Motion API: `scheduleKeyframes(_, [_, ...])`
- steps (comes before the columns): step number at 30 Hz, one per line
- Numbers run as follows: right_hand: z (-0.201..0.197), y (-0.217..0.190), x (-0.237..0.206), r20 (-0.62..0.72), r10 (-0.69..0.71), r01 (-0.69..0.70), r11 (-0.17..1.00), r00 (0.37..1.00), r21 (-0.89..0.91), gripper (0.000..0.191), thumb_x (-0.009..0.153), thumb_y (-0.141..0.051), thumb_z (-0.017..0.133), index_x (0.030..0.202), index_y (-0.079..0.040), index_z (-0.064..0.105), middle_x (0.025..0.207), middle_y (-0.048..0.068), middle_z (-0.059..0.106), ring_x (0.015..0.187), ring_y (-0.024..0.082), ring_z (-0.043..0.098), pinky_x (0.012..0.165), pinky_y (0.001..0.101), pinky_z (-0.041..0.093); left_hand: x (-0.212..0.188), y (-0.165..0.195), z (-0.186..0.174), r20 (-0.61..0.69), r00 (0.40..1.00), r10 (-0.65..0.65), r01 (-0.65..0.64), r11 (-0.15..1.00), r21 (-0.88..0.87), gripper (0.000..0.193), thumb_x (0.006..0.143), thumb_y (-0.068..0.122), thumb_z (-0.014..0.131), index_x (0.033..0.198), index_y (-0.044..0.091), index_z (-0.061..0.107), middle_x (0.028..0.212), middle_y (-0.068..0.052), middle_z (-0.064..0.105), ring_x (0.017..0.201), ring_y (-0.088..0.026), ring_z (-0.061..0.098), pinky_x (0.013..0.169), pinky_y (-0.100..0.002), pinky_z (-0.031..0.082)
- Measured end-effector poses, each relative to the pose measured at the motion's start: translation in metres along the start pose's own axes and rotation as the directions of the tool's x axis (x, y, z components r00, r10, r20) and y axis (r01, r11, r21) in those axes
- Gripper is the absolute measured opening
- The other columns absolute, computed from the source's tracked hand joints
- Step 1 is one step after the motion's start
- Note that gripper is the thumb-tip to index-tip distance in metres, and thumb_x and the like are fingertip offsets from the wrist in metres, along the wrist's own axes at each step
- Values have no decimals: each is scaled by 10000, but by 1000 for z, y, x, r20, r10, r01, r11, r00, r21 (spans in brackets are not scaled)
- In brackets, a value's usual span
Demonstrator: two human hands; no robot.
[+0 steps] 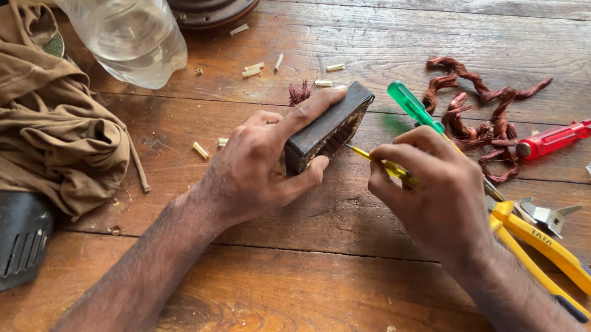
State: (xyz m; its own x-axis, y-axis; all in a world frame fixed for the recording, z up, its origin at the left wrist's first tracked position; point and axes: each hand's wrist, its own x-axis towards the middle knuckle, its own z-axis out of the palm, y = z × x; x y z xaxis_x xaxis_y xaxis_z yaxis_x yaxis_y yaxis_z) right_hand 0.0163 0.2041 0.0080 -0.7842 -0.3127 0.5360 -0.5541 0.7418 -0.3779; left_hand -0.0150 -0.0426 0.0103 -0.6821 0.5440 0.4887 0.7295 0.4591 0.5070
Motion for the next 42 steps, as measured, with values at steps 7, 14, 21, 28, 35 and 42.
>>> scheduleKeyframes(7, [4, 5, 2, 20, 74, -76, 991, 997, 107, 135, 871, -100, 788, 998, -53, 781, 970, 76, 735, 798, 143, 733, 700, 279, 632, 0, -1, -1, 24, 999, -28, 29, 999, -41, 770, 960, 172, 704, 1613, 188, 297, 1086, -141, 764, 912, -214, 752, 946, -384, 584])
scheduleKeyframes(14, [13, 9, -1, 8, -115, 115, 987, 993, -110, 141, 849, -132, 832, 947, -38, 793, 945, 108, 742, 734, 177, 712, 657, 306, 624, 2, -4, 0, 74, 995, -72, 80, 991, -106, 748, 980, 141, 665, 1618, 185, 276, 1058, -142, 761, 805, -157, 764, 805, -300, 621])
scheduleKeyframes(21, [4, 4, 5, 45, 166, -171, 966, 985, 194, 130, 872, -130, 802, 987, -69, 788, 933, 49, 741, 783, 135, 734, 680, 291, 630, 1, -2, -3, 43, 998, -39, 44, 994, -104, 748, 963, 150, 695, 1606, 165, 315, 1104, -161, 759, 855, -210, 765, 867, -346, 617])
scheduleKeyframes(28, [0, -7, 6, 45, 61, -59, 997, 997, -44, 149, 848, -141, 814, 969, -57, 792, 957, 90, 731, 684, 159, 716, 631, 304, 614, 0, 1, -4, 15, 1000, -9, 10, 998, -64, 749, 989, 185, 712, 1621, 191, 309, 1149, -165, 753, 980, -231, 757, 961, -389, 585])
scheduleKeyframes(35, [-1, -9, 2, 3, 86, -86, 995, 996, -50, 180, 849, -155, 822, 1012, -84, 796, 990, 89, 744, 776, 191, 736, 665, 332, 610, -1, -6, 4, 29, 998, -59, 61, 996, -63, 719, 1004, 198, 682, 1611, 207, 297, 1129, -152, 756, 877, -186, 762, 961, -386, 579])
scheduleKeyframes(42, [0, 1, 6, 79, 201, -210, 969, 976, 129, 168, 886, -178, 786, 1016, -71, 789, 928, 42, 764, 789, 130, 734, 672, 272, 604, -3, -8, 5, 4, 999, -32, 33, 994, -103, 729, 1002, 182, 686, 1619, 200, 299, 1152, -168, 751, 918, -185, 774, 937, -351, 596])
